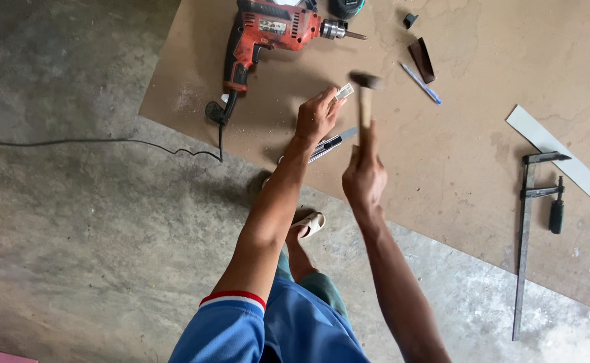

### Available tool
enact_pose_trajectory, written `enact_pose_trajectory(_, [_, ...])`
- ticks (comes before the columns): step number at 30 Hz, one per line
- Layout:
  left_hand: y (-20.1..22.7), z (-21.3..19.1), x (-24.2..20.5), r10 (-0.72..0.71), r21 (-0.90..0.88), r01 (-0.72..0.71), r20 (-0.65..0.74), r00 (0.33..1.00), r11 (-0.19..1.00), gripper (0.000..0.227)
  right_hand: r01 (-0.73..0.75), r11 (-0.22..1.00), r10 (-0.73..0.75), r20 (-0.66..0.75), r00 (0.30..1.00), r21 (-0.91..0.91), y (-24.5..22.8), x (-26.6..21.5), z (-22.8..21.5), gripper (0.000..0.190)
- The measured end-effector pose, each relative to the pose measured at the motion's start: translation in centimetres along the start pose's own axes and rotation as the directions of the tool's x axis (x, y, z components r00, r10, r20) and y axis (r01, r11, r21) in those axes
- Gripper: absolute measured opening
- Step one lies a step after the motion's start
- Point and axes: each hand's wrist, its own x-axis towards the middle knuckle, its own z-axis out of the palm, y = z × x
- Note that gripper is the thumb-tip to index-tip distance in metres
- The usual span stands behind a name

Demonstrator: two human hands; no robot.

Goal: The person assembles hardware components using a drill, hammer, and clamps on a wooden work surface.

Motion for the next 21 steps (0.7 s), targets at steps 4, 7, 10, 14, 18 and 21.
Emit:
enact_pose_trajectory(4, [0.5, -0.8, -0.2, -0.037, -0.053, 0.038, 0.010, 0.999, 0.998, 0.023, 0.008, 0.999, -0.004, 0.078, 0.997, -0.046, -1.5, 0.5, -1.4, 0.059])
enact_pose_trajectory(7, [0.5, -0.8, 0.0, 0.010, 0.004, -0.010, 0.010, 1.000, 1.000, 0.024, 0.017, 0.995, -0.011, -0.062, 0.998, 0.094, -1.9, -0.4, -1.9, 0.059])
enact_pose_trajectory(10, [0.4, -0.7, 0.0, 0.026, 0.007, -0.026, -0.007, 1.000, 1.000, 0.022, 0.083, 0.990, -0.061, -0.182, 0.981, 0.116, 0.0, 0.0, 0.0, 0.059])
enact_pose_trajectory(14, [0.2, -0.4, 0.4, 0.057, -0.014, -0.057, -0.017, 0.998, 0.998, 0.023, 0.032, 0.999, -0.032, 0.014, 0.999, 0.012, -2.8, 0.6, -2.2, 0.059])
enact_pose_trajectory(18, [0.3, -0.9, 0.1, 0.068, 0.063, -0.068, 0.006, 0.998, 0.996, 0.023, 0.061, 0.982, -0.030, -0.172, 0.985, 0.177, -2.2, -0.9, -2.5, 0.059])
enact_pose_trajectory(21, [0.2, -0.7, 0.1, 0.065, 0.079, -0.065, 0.004, 0.998, 0.995, 0.021, 0.074, 0.990, -0.060, -0.109, 0.992, 0.121, -2.4, -0.7, -1.4, 0.060])
